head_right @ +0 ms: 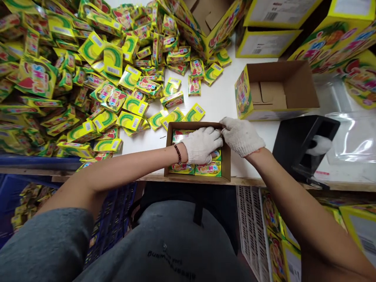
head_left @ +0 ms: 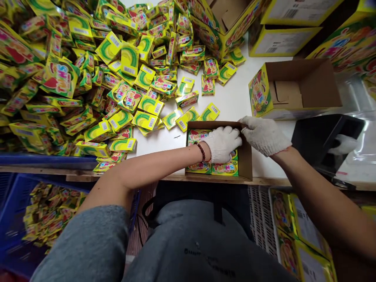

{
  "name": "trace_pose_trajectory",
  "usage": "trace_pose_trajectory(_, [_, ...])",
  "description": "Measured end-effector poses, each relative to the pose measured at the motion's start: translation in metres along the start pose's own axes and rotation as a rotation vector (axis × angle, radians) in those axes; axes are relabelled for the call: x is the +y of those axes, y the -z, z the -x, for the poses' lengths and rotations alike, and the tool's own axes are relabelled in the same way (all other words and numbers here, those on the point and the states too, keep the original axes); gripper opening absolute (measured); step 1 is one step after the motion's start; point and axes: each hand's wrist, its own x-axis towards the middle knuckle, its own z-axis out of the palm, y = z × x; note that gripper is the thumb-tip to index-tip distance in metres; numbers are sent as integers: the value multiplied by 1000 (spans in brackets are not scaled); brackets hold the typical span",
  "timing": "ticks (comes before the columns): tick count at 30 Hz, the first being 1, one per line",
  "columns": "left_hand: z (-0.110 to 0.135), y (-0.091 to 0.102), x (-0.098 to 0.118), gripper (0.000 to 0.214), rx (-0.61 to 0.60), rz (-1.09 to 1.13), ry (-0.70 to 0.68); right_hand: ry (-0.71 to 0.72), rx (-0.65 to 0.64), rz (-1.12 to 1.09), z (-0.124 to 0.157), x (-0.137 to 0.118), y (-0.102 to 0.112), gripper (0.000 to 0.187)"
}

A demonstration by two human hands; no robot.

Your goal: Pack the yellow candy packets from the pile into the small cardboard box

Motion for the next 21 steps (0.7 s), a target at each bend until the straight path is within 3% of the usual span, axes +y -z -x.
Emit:
trace_pose_trajectory(4, [0,1,0,47,19,-24,-20,-115,24,-82,1,-7,5,47])
trace_pose_trajectory(8, [-4,9,-1,50,-69,-47,-4,-95,31,-118,0,-8,5,45])
trace_pose_trajectory(12, [-8,10,-1,51,-76,-35,25,-41,52,-92,-3,-4,2,43])
trace_pose_trajectory(17, [-14,2,-2,47,23,-5,199,-9,88,-110,-5,-6,0,44])
trace_pose_trajectory(21, [-11,-1,3,36,115,-69,248,-3,100,-151,-4,-9,0,40])
